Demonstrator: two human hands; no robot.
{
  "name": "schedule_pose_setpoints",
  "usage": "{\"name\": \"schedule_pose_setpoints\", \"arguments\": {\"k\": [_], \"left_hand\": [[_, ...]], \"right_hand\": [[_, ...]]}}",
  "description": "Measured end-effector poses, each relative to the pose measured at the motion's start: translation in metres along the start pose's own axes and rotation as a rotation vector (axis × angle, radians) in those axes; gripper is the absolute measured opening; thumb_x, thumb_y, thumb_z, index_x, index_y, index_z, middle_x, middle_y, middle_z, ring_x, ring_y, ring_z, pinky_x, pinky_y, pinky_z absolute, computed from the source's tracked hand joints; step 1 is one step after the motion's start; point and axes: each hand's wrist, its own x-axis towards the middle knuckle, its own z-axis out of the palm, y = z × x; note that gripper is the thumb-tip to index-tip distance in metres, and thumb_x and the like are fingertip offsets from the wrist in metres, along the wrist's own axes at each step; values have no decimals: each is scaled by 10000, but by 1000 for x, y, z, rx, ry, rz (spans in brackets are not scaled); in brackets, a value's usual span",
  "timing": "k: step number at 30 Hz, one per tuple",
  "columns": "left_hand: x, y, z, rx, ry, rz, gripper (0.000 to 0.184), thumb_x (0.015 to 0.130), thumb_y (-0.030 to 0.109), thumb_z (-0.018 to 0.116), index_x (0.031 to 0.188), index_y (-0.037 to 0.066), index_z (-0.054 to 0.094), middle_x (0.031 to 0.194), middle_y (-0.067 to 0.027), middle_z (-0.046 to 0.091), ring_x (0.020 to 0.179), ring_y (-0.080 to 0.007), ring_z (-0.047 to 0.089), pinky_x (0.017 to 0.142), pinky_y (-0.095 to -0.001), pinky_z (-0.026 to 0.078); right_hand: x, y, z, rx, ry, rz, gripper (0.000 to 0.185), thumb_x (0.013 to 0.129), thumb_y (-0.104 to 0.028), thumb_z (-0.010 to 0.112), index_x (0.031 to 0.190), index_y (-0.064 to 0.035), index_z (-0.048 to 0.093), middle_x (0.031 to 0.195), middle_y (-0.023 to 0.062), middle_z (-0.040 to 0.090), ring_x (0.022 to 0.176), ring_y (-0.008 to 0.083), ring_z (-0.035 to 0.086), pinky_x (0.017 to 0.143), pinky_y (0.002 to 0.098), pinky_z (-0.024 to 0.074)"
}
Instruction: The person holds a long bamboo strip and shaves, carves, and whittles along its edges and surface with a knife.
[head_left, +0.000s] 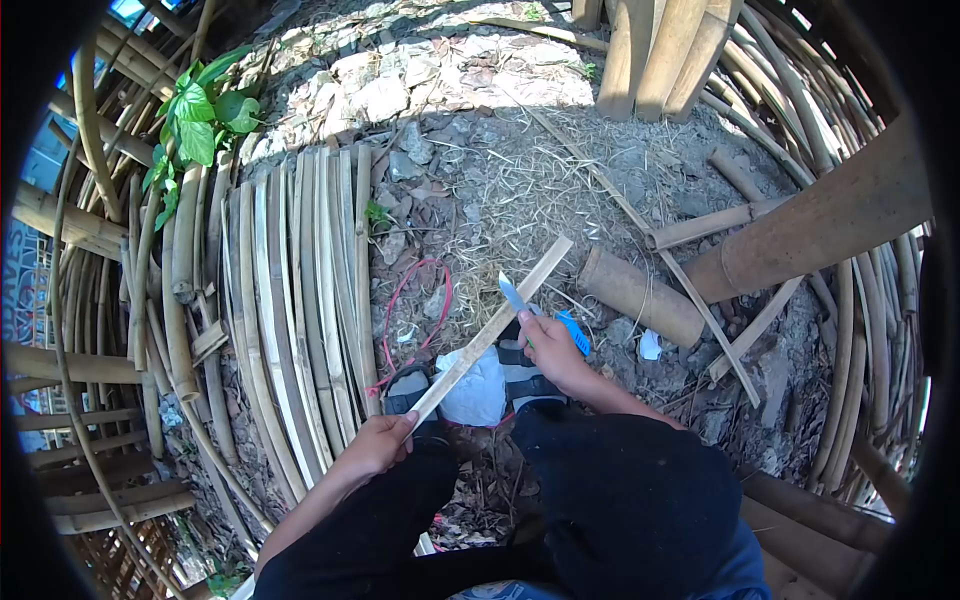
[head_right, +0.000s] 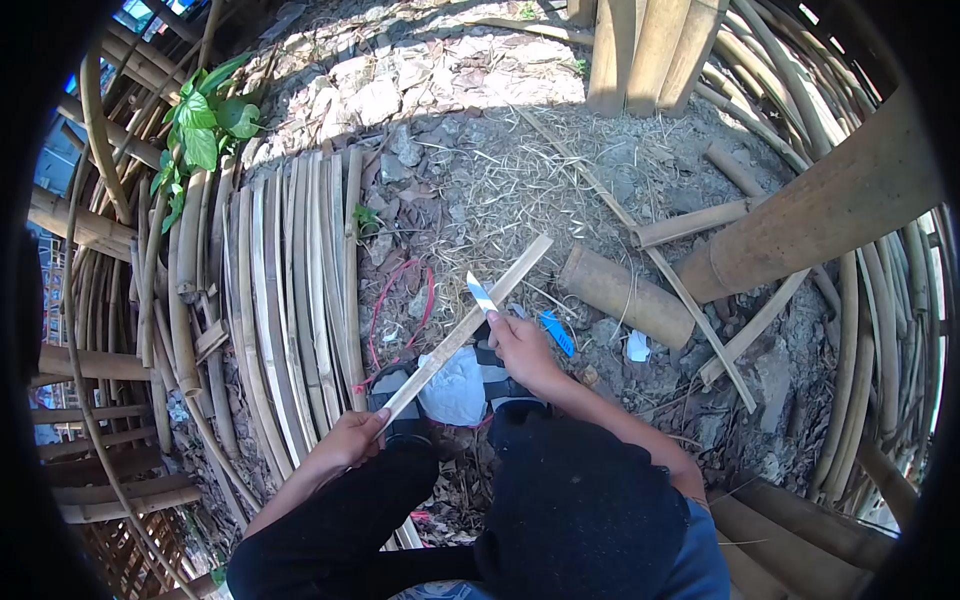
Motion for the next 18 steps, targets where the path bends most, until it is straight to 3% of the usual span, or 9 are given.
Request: {"name": "schedule_pose_setpoints", "arguments": {"k": [6,16,18], "left_hand": [[2,0,6,86,24,76,546,1046,424,475,701,19,598,546,-5,496,492,-102,453,494,-283,373],[3,9,-4,79,-20,188,487,1054,373,479,746,14,590,556,8,476,495,-92,435,485,-278,356],[8,-1,-8,20,40,169,469,1057,364,473,768,13,585,567,9,474,497,-91,427,483,-277,350]], "right_hand": [[-1,10,-4,8,-23,39,504,1037,-436,473,774,-26,601,580,-9,485,525,83,446,496,282,353],[-14,-8,0,-54,-105,-72,460,1054,-397,468,782,-39,567,591,-19,460,512,60,409,468,252,299],[-12,-14,1,-157,-98,-67,473,1035,-397,497,775,-18,609,572,10,511,515,98,476,497,301,375]]}}
